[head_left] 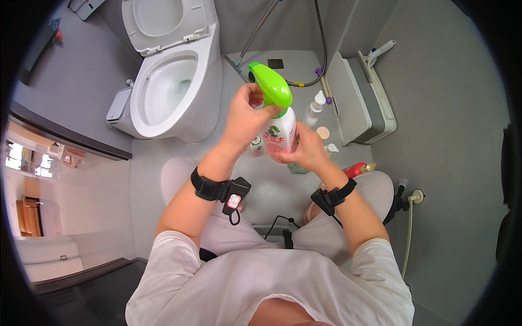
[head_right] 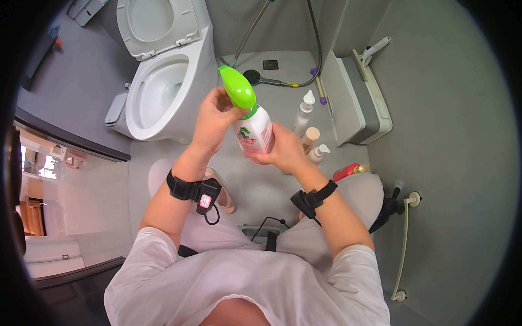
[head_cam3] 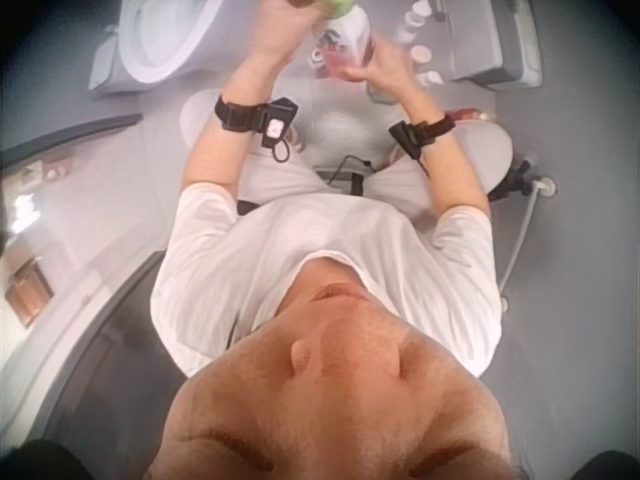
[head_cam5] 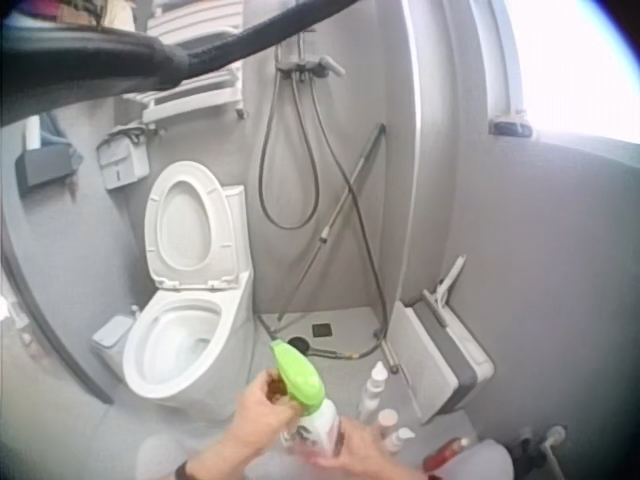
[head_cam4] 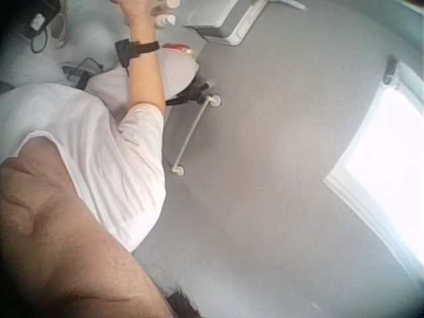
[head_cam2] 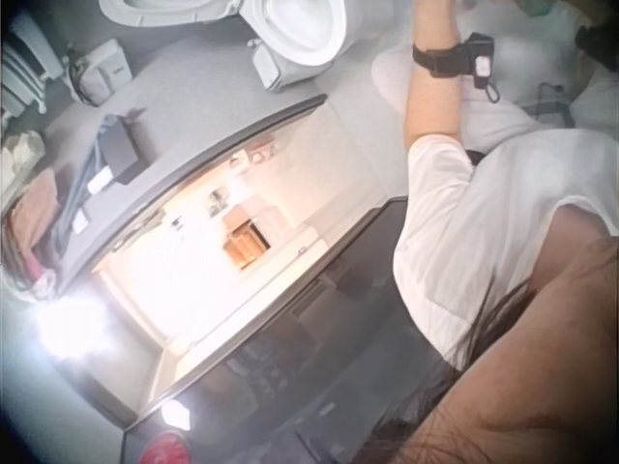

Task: The person sits on the bathroom floor and wipes several bottles of cleaning supplies and toiletries with a cloth. They then pick up a spray bottle, unscrew the cap, and spray the contents into the toilet bowl.

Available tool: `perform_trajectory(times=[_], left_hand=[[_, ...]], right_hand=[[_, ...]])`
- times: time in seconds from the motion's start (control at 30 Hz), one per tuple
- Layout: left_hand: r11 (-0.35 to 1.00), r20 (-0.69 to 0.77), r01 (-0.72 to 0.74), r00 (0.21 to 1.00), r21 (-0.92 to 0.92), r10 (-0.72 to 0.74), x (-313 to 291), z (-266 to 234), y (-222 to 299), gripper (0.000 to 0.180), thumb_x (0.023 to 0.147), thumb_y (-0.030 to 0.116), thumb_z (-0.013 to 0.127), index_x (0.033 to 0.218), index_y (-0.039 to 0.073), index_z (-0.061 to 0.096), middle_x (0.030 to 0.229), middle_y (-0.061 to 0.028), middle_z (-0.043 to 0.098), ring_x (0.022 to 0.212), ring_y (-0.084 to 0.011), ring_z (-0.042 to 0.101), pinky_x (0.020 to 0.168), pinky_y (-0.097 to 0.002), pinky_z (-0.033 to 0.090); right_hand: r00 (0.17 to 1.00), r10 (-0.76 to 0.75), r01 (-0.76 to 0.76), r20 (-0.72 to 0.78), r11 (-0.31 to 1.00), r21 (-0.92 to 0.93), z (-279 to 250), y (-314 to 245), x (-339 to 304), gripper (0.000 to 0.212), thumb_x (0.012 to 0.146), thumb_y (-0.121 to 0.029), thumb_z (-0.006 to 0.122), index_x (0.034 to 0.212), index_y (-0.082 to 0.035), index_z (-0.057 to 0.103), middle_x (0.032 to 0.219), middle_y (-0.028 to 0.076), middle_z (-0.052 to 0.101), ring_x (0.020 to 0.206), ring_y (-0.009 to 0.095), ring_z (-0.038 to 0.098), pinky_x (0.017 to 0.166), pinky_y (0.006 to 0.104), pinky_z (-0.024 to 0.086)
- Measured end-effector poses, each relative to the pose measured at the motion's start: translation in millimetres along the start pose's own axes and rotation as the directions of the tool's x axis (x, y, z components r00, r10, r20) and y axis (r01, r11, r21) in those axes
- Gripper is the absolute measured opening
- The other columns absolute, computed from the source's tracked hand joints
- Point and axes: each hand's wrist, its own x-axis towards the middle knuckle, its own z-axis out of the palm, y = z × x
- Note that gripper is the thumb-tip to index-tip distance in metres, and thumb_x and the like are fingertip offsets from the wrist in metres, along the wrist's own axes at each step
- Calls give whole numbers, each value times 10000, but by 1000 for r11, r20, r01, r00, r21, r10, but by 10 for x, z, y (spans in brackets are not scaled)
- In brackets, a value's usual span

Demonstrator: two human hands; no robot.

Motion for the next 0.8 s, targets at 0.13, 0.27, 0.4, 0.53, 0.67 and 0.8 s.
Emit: perform_trajectory(times=[0.13, 0.27, 0.4, 0.53, 0.67, 0.8], left_hand=[[955, -24, -79, 996, 285, 89, -50, 11, -22, 598, 775, 154, 786, 1244, -40, 470, 1215, -170, 580, 1149, -256, 551, 990, -389, 436], [865, -78, -305, 928, 399, 363, 74, -119, -4, 743, 736, 175, 822, 1313, -35, 404, 1223, -179, 568, 1154, -291, 554, 1002, -410, 433], [985, 117, 3, 993, -175, 18, 301, -266, 26, 754, 734, 87, 806, 1346, -23, 381, 1258, -161, 547, 1153, -278, 559, 985, -412, 448], [953, 356, 86, 934, -290, 24, 410, -283, 48, 628, 704, 13, 787, 1260, -12, 497, 1161, -125, 610, 1072, -198, 596, 910, -332, 481], [990, 230, 94, 971, -107, -67, 362, -197, -25, 489, 705, 63, 799, 1141, -16, 591, 1024, -97, 659, 992, -180, 615, 858, -312, 489], [999, 93, 24, 995, -31, -21, 311, -150, -177, 444, 721, 100, 791, 1111, -12, 610, 1007, -89, 661, 971, -169, 614, 846, -311, 487]], right_hand=[[992, -3, 18, -122, 993, 118, 12, 94, 56, 690, 609, -249, 855, 1177, 0, 552, 998, 128, 681, 879, 218, 671, 798, 339, 527], [994, -41, 49, -101, 995, 83, -66, 199, 116, 712, 616, -253, 858, 1209, -18, 543, 1010, 114, 677, 882, 197, 662, 798, 327, 523], [985, -91, 51, 144, 964, 261, -140, 197, 154, 726, 624, -243, 855, 1237, -30, 528, 1031, 93, 663, 892, 188, 634, 812, 306, 513], [977, -54, 10, 206, 978, 209, -159, 145, 203, 751, 632, -230, 849, 1266, -35, 498, 1062, 97, 657, 927, 200, 639, 822, 327, 516], [995, -11, 4, 96, 998, 66, -100, 193, 241, 784, 631, -222, 850, 1288, -40, 464, 1076, 113, 649, 975, 226, 644, 844, 347, 520], [993, -72, 66, -91, 996, -66, 26, 325, 304, 785, 630, -227, 851, 1282, -38, 456, 1112, 125, 629, 988, 248, 647, 846, 350, 525]])
